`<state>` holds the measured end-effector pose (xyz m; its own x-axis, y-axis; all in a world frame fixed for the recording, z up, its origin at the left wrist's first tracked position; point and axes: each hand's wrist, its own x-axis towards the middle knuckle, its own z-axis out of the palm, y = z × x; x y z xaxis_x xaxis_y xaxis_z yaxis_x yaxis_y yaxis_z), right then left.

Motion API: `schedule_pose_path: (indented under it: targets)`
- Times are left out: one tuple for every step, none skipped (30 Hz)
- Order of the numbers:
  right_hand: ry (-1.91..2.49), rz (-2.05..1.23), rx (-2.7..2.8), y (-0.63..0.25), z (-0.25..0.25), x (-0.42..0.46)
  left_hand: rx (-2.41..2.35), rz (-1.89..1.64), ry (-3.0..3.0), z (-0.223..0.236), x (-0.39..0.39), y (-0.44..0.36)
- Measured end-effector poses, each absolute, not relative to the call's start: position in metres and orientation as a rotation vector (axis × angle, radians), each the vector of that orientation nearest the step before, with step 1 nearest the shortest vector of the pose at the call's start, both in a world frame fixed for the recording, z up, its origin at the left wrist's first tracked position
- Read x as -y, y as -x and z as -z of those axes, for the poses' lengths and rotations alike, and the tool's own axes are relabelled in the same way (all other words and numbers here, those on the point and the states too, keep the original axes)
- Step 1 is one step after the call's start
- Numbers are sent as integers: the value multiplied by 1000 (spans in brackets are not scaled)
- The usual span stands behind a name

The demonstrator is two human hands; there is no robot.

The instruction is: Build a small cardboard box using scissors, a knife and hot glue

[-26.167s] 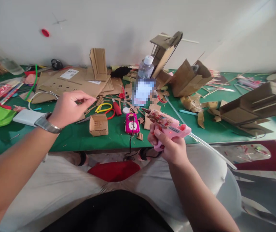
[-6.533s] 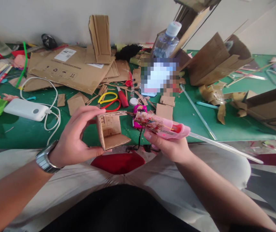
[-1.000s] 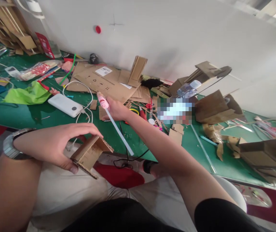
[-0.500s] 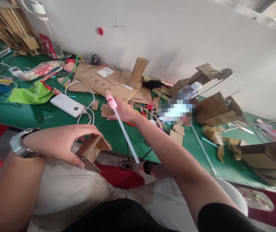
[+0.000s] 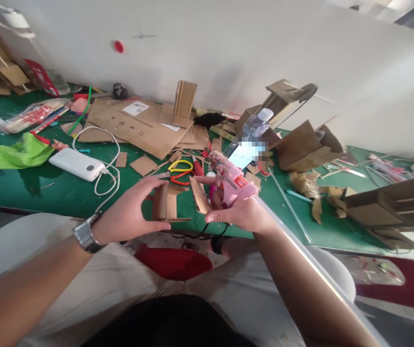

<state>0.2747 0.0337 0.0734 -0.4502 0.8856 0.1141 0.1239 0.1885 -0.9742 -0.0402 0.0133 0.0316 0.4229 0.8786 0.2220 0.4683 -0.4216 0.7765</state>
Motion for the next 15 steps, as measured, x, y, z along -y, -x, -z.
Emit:
schedule_pose_path:
  targets:
    - [957,-1343,1729,-280,-70,-29,-1104,-842,-2065,-32,-13,31]
    - [962,-1361,1711,-285,-67,-25,-1078,-835,-2079,-33,-14,23]
    - [974,-1370,1698,-290,-64,-22,-1054,-827,-2094,-35,-15,16]
    - [992,-1348,1698,-295,-61,-18,-1039,-818,-2110,-37,-16,9]
    - [1014,-1313,1707,-299,-59,-15,-1030,-805,-2127,-39,-17,4]
    - [1038,-1272,1719,-303,-57,-12,-1023,-793,-2145,-41,-19,-1]
    - [1058,-1228,1734,-307,-56,-9,-1019,-783,-2160,-42,-20,-6]
    - [1072,-1185,1749,-310,-55,-5,-1016,-778,-2173,-42,-22,-9]
    - [1085,-1146,1760,-313,-54,-2,-1012,-776,-2184,-42,-23,-12]
    - [1095,-1112,1767,-315,-52,1,-1009,-783,-2195,-41,-24,-15]
    - [1104,-1087,1770,-317,-51,5,-1005,-796,-2205,-40,-24,-17]
    - [1114,-1069,1770,-318,-49,8,-1002,-812,-2215,-38,-24,-18]
    - [1127,-1058,1764,-319,-47,11,-1000,-826,-2222,-36,-23,-19]
    - [1139,-1052,1755,-320,-45,13,-997,-838,-2228,-34,-22,-20]
    - [1149,-1050,1745,-320,-43,15,-995,-841,-2230,-32,-21,-20]
